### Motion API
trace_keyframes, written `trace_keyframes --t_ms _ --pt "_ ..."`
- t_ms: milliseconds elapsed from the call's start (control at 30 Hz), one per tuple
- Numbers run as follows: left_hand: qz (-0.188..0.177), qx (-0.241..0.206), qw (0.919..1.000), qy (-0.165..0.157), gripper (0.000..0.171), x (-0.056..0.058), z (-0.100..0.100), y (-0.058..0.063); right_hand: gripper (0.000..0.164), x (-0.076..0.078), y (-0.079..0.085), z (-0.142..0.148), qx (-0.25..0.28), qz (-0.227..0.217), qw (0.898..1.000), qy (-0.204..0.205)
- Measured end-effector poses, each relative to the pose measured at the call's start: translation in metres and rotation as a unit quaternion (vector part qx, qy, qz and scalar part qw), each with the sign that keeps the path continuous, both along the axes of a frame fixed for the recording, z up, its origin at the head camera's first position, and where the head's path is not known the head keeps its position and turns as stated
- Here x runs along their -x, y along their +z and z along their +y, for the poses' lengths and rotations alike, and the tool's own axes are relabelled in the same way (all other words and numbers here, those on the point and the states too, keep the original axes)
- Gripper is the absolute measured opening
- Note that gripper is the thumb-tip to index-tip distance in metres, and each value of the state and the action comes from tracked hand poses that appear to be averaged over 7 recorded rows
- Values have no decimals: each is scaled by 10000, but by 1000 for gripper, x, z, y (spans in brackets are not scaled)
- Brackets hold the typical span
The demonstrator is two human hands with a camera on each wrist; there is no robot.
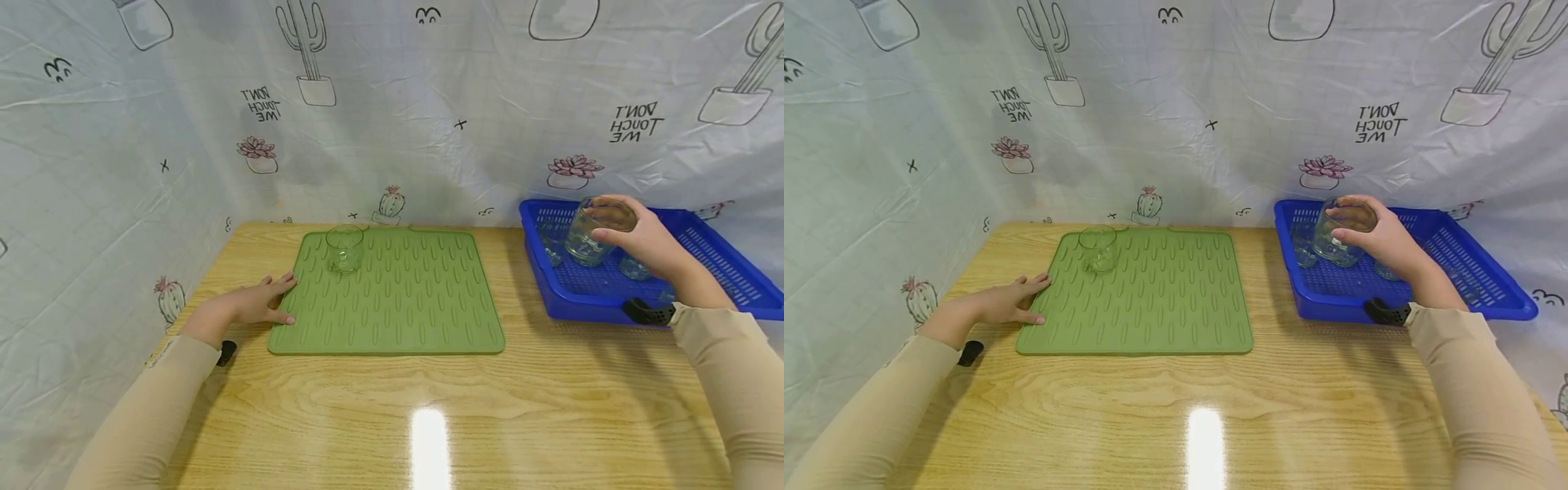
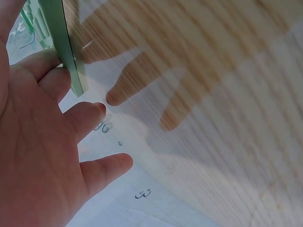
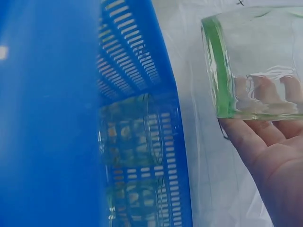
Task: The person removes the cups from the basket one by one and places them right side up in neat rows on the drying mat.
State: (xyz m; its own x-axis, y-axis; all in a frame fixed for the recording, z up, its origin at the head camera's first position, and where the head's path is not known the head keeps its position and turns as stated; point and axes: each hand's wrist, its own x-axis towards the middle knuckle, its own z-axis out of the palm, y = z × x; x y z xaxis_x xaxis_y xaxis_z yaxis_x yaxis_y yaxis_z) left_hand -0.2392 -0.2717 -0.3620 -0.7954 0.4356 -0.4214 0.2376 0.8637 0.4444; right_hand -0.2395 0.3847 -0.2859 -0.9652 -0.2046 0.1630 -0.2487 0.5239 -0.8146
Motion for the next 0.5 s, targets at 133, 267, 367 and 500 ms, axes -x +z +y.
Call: trace_keyframes --t_ms 133,267,367,500 --pt "-3 -36 10000 -18 103 0 0 1 51 3 1 -7 141 59 9998 98" --pt "-15 -53 10000 -3 103 1 0 0 51 8 5 -15 143 53 9997 165" --pt "-11 -40 10000 -7 104 1 -1 -2 50 11 9 -21 174 32 9996 214" --pt "-7 10 10000 -6 104 2 -2 -3 50 15 10 -30 303 45 9991 295"
